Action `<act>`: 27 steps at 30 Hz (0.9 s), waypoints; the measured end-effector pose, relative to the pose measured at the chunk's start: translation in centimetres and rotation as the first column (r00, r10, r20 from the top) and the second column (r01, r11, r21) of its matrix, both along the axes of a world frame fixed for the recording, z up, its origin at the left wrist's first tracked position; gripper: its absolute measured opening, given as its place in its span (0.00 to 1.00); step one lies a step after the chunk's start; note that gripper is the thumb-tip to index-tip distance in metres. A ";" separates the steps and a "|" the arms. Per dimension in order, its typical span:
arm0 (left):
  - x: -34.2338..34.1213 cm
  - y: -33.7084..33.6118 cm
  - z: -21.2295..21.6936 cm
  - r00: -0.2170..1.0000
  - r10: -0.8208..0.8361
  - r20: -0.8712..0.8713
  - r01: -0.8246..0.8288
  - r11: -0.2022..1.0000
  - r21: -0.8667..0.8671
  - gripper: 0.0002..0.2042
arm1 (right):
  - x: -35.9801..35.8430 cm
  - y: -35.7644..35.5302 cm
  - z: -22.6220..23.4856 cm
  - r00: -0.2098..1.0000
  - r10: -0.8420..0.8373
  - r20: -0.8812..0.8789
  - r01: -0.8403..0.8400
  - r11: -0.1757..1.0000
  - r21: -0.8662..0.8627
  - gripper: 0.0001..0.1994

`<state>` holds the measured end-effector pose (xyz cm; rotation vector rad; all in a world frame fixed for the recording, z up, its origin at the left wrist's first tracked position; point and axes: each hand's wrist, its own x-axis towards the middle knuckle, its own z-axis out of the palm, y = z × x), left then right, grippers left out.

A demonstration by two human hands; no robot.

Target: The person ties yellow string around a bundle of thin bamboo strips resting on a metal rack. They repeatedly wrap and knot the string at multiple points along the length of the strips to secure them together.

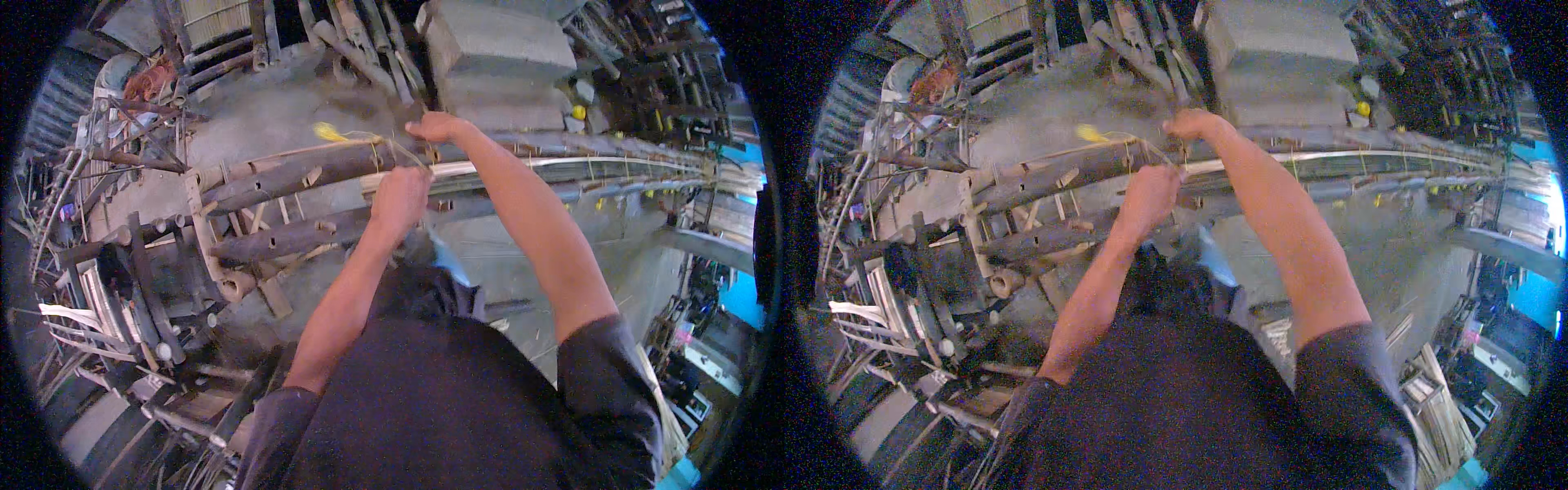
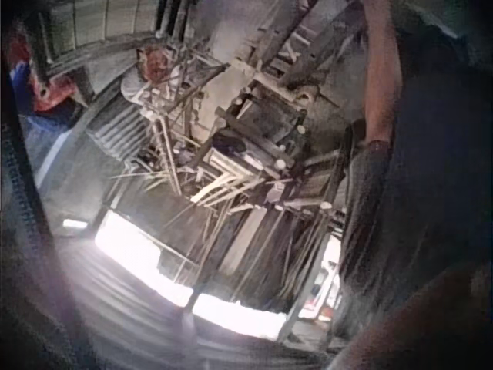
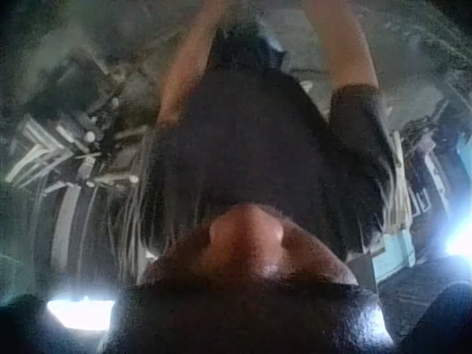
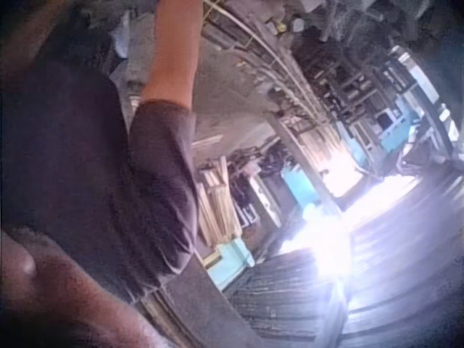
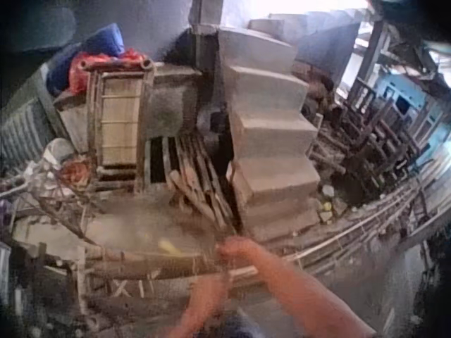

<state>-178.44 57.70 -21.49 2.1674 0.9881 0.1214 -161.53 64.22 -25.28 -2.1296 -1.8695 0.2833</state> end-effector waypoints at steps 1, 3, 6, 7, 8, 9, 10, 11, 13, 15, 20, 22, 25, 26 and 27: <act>-0.5 -0.4 0.0 1.000 0.012 -0.006 -0.012 1.000 0.000 0.13 | 0.8 0.9 -1.5 0.946 0.005 -0.324 -0.038 0.995 -0.094 0.18; -1.1 -0.2 -0.1 0.997 0.079 0.004 -0.079 0.997 0.020 0.12 | 0.1 0.0 0.7 0.673 -0.049 -0.738 -0.085 0.986 -0.143 0.17; -2.2 -0.6 -0.9 0.986 0.090 0.144 -0.110 0.984 0.139 0.11 | -4.1 -12.5 13.4 0.551 0.163 -0.818 -0.379 0.923 -0.071 0.13; -1.9 -0.9 -1.2 0.987 0.024 0.158 -0.058 0.975 0.212 0.11 | -5.1 -16.4 12.8 0.573 0.231 -0.787 -0.500 0.859 -0.112 0.11; -1.1 -0.6 2.1 0.999 0.050 -0.012 -0.049 0.993 0.112 0.14 | -6.0 -19.1 7.7 0.713 0.464 -0.525 -0.626 0.759 -0.179 0.11; -1.1 -0.6 3.7 0.984 0.090 0.155 -0.085 0.996 -0.035 0.14 | -7.0 -19.5 3.7 0.738 0.524 -0.425 -0.644 0.735 -0.213 0.10; -1.4 -0.6 4.7 0.940 0.158 0.302 -0.104 0.977 -0.188 0.15 | -8.1 -19.6 1.4 0.748 0.578 -0.326 -0.658 0.711 -0.247 0.11; -1.3 -0.2 5.7 0.864 0.253 0.435 -0.110 0.939 -0.326 0.16 | -8.3 -19.4 1.1 0.735 0.573 -0.362 -0.668 0.706 -0.236 0.11; -0.7 0.8 8.1 0.770 0.417 0.483 -0.162 0.860 -0.484 0.19 | -9.3 -19.4 0.8 0.723 0.534 -0.439 -0.664 0.713 -0.226 0.11; 2.9 6.0 9.3 0.949 0.207 0.238 -0.166 0.969 -0.182 0.19 | -8.6 -21.1 0.6 0.742 0.507 -0.438 -0.626 0.758 -0.182 0.09; 7.8 13.5 -5.8 0.997 -0.013 0.082 0.022 0.994 -0.111 0.24 | -7.9 -21.0 1.4 0.777 0.495 -0.388 -0.613 0.735 -0.291 0.09; 9.9 14.9 -3.7 0.951 -0.280 -0.133 0.237 0.933 -0.270 0.26 | -8.8 -21.3 1.7 0.808 0.457 -0.372 -0.539 0.829 -0.151 0.13; 7.4 16.3 1.0 0.844 -0.373 -0.385 0.387 0.921 -0.043 0.27 | -10.7 -24.1 5.6 0.683 0.147 -0.716 -0.225 0.974 -0.014 0.24; 5.1 16.2 2.0 0.914 -0.329 -0.238 0.358 0.929 0.091 0.27 | -12.1 -25.1 5.1 0.397 -0.097 -0.913 -0.103 0.983 -0.150 0.27; 3.2 15.9 3.0 0.954 -0.267 -0.139 0.292 0.933 0.209 0.25 | -13.0 -25.0 4.5 0.038 -0.323 -0.946 -0.017 0.946 -0.324 0.31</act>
